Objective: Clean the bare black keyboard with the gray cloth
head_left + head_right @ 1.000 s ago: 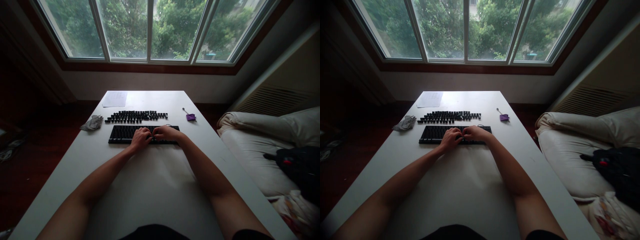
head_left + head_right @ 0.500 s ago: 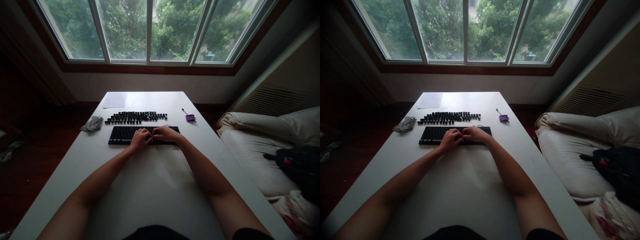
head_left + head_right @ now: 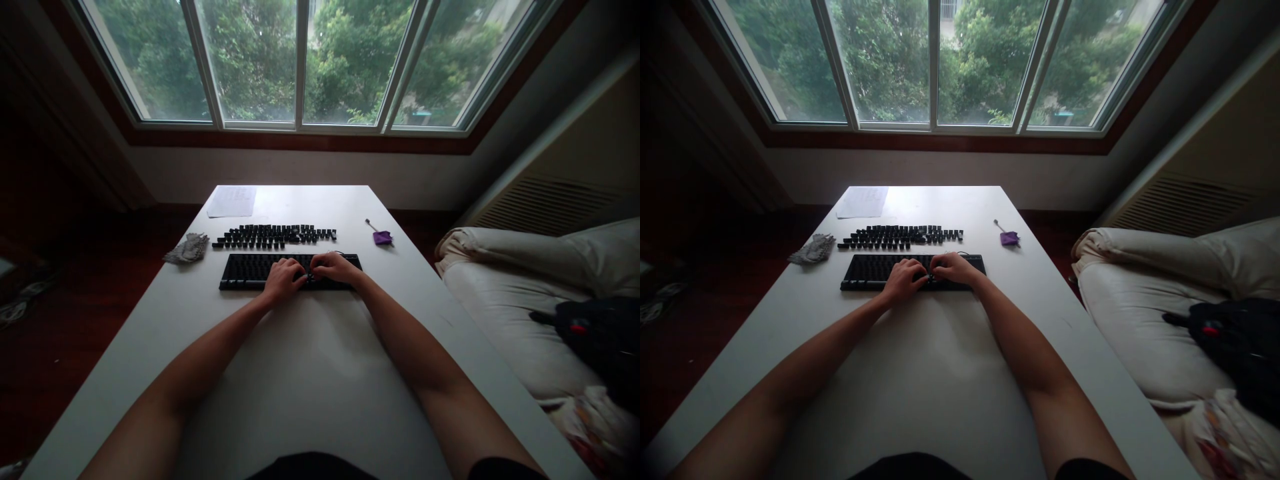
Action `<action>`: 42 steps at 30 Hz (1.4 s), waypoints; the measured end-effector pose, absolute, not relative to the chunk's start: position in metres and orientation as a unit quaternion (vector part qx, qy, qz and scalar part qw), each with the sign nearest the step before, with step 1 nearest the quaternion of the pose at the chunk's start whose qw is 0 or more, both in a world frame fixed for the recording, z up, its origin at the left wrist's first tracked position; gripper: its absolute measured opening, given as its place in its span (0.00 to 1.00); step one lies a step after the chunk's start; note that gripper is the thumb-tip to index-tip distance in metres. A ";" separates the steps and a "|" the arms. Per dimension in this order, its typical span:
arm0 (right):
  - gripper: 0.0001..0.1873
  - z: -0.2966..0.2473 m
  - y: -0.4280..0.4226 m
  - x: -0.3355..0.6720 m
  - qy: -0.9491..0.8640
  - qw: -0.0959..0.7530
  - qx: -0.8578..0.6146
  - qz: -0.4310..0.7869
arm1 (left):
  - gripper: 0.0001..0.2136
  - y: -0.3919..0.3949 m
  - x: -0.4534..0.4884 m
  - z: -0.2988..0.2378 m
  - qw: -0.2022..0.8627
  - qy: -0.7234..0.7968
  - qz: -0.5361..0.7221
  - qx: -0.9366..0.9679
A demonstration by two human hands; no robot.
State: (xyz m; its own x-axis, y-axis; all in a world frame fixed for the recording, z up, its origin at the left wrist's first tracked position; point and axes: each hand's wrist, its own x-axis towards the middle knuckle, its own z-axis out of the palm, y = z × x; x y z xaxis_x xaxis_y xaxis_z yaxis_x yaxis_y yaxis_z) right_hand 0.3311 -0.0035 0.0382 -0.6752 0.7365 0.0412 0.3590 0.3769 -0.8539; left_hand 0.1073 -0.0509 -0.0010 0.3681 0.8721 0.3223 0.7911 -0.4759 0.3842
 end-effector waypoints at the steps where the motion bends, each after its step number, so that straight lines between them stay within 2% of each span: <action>1: 0.09 0.040 -0.005 0.330 -0.813 0.213 -0.345 0.418 | 0.06 -0.051 0.108 -0.001 0.080 0.507 0.242 0.823; 6: 0.08 0.048 -0.008 0.326 -0.841 0.228 -0.368 0.325 | 0.07 -0.055 0.112 0.002 0.060 0.523 0.220 0.822; 12: 0.09 0.051 -0.007 0.323 -0.827 0.248 -0.386 0.325 | 0.07 -0.057 0.112 0.003 0.069 0.537 0.225 0.810; 19: 0.07 0.062 -0.016 0.321 -0.864 0.217 -0.376 0.254 | 0.06 -0.056 0.108 0.005 0.078 0.531 0.236 0.810; 27: 0.08 0.068 -0.013 0.329 -0.858 0.221 -0.397 0.237 | 0.07 -0.050 0.099 0.013 0.027 0.527 0.217 0.821; 31: 0.06 0.077 -0.009 0.340 -0.849 0.241 -0.431 0.187 | 0.06 -0.037 0.083 0.016 0.012 0.544 0.230 0.807; 35: 0.08 0.081 -0.006 0.350 -0.830 0.277 -0.444 0.192 | 0.06 -0.012 0.068 0.020 -0.016 0.546 0.228 0.806; 42: 0.08 0.079 -0.007 0.350 -0.841 0.264 -0.434 0.188 | 0.06 0.039 0.075 0.022 -0.046 0.536 0.224 0.812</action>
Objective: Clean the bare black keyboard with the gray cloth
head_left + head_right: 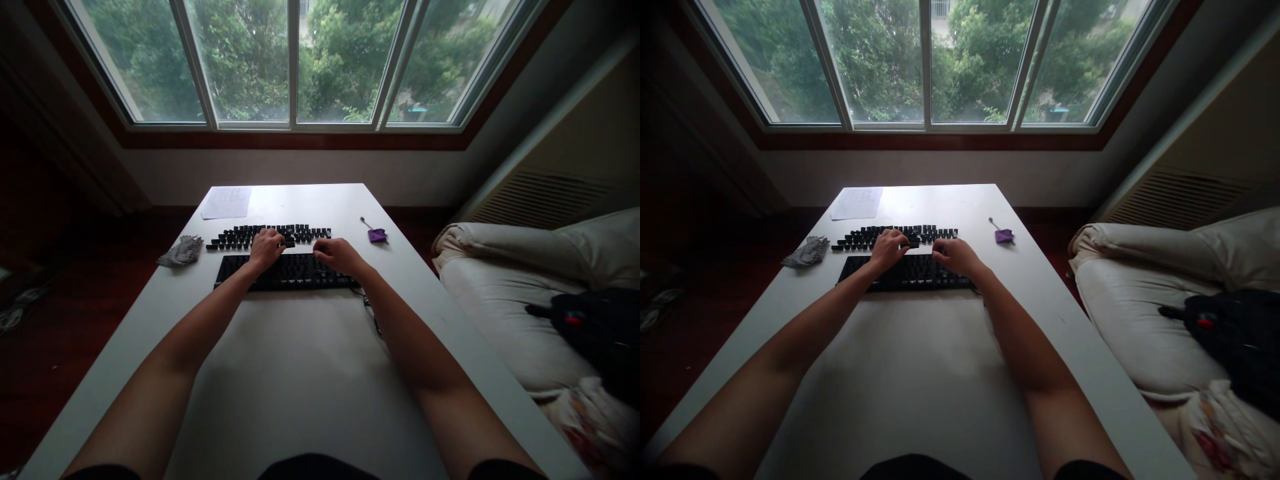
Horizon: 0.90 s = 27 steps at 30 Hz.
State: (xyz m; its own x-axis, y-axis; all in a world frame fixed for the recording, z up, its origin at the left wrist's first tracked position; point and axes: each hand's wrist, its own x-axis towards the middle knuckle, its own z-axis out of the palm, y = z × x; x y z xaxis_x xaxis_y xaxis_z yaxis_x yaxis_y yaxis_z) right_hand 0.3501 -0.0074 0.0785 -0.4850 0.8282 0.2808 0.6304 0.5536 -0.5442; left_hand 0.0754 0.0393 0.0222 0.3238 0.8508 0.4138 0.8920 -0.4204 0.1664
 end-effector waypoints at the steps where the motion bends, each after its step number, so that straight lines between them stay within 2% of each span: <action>1: 0.08 0.078 -0.008 0.350 -0.842 0.263 -0.432 0.188 | 0.06 0.045 0.077 0.021 0.044 -0.536 -0.217 -0.815; 9: 0.08 0.074 -0.005 0.351 -0.845 0.248 -0.434 0.190 | 0.07 0.067 0.082 0.010 0.038 -0.548 -0.167 -0.819; 27: 0.08 0.073 -0.009 0.345 -0.851 0.232 -0.423 0.208 | 0.07 0.071 0.083 0.009 0.026 -0.561 -0.162 -0.811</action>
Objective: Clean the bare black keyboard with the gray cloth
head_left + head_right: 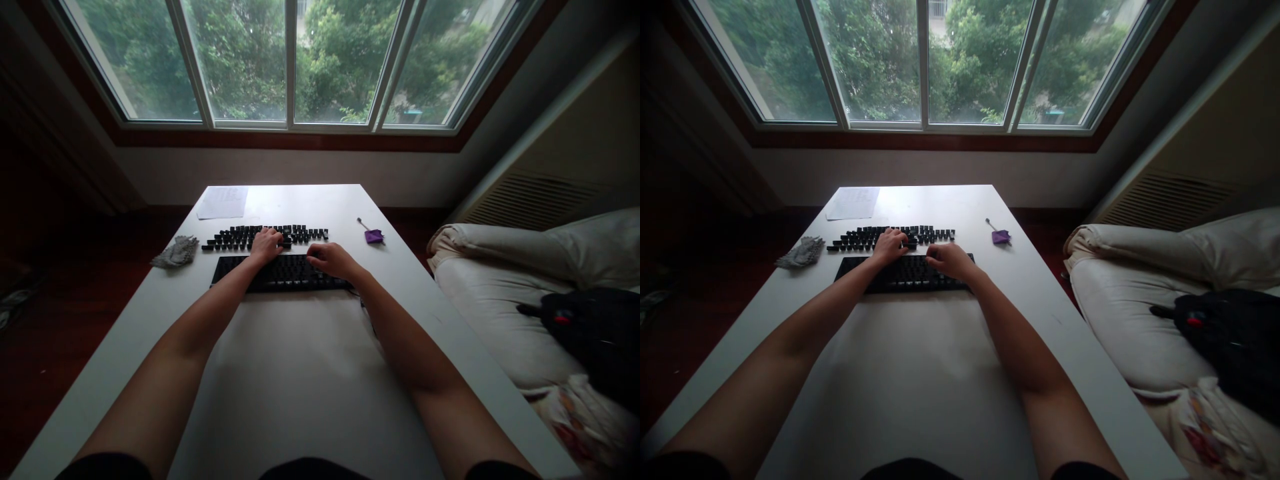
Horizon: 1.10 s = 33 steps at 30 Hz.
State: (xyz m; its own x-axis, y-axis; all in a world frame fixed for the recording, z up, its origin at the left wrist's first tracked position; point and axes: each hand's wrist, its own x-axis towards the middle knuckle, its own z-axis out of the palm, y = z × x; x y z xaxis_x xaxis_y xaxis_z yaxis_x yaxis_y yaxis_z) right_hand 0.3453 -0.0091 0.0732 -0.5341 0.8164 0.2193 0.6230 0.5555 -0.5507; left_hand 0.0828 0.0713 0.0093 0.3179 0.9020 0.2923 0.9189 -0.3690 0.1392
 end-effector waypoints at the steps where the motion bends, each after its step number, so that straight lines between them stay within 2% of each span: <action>1: 0.08 0.073 -0.009 0.345 -0.850 0.233 -0.423 0.209 | 0.07 0.071 0.083 0.009 0.028 -0.560 -0.160 -0.812; 13: 0.08 0.068 -0.005 0.346 -0.840 0.241 -0.441 0.205 | 0.07 0.072 0.082 0.009 0.026 -0.564 -0.157 -0.810; 18: 0.06 0.065 -0.002 0.348 -0.821 0.276 -0.451 0.216 | 0.07 0.071 0.082 0.008 0.016 -0.569 -0.166 -0.806; 28: 0.15 0.055 0.010 0.347 -0.686 0.401 -0.384 0.469 | 0.09 0.061 0.083 0.011 0.023 -0.563 -0.197 -0.802; 33: 0.19 0.059 0.007 0.346 -0.642 0.445 -0.354 0.514 | 0.09 0.043 0.085 0.012 0.015 -0.547 -0.217 -0.808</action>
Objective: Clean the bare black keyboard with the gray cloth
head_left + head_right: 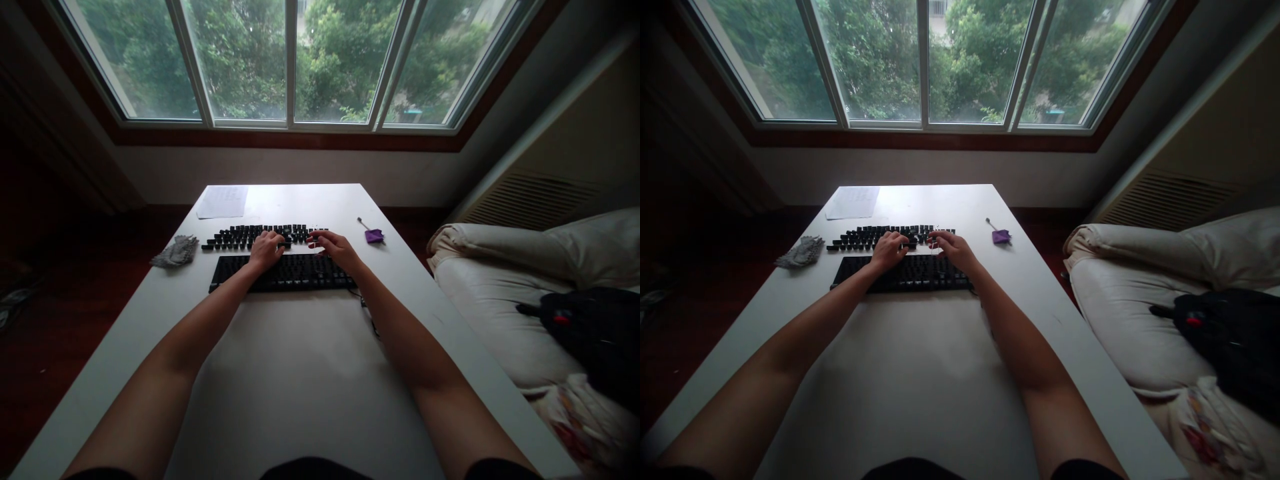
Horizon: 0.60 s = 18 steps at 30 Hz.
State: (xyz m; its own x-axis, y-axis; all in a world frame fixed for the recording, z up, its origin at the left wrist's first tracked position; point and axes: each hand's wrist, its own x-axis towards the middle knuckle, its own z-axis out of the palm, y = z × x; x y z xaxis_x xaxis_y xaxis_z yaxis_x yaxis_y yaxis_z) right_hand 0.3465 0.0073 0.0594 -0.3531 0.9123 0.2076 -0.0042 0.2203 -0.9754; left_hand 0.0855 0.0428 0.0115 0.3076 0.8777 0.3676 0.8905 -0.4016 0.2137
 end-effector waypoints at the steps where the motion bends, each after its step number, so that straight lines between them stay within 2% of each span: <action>1: 0.19 0.060 0.007 0.346 -0.641 0.456 -0.350 0.508 | 0.09 0.038 0.086 0.012 0.011 -0.540 -0.224 -0.811; 5: 0.17 0.058 0.007 0.346 -0.611 0.510 -0.351 0.494 | 0.09 0.012 0.094 0.014 -0.013 -0.499 -0.245 -0.831; 10: 0.24 0.056 0.009 0.347 -0.562 0.550 -0.344 0.513 | 0.09 -0.025 0.110 0.019 -0.054 -0.436 -0.230 -0.868; 15: 0.32 0.057 0.007 0.345 -0.537 0.556 -0.329 0.543 | 0.14 -0.047 0.122 0.020 -0.067 -0.387 -0.178 -0.902; 18: 0.26 0.056 0.007 0.346 -0.525 0.543 -0.303 0.581 | 0.16 -0.049 0.124 0.016 -0.055 -0.379 -0.163 -0.909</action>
State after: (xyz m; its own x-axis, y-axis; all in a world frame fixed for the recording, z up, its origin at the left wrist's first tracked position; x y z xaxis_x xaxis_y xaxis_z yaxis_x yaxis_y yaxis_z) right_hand 0.3455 0.0074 0.0558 -0.2268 0.9492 0.2180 -0.3136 0.1408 -0.9391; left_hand 0.1237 -0.0491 0.0156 0.6601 0.7067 0.2547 0.6712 -0.7071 0.2224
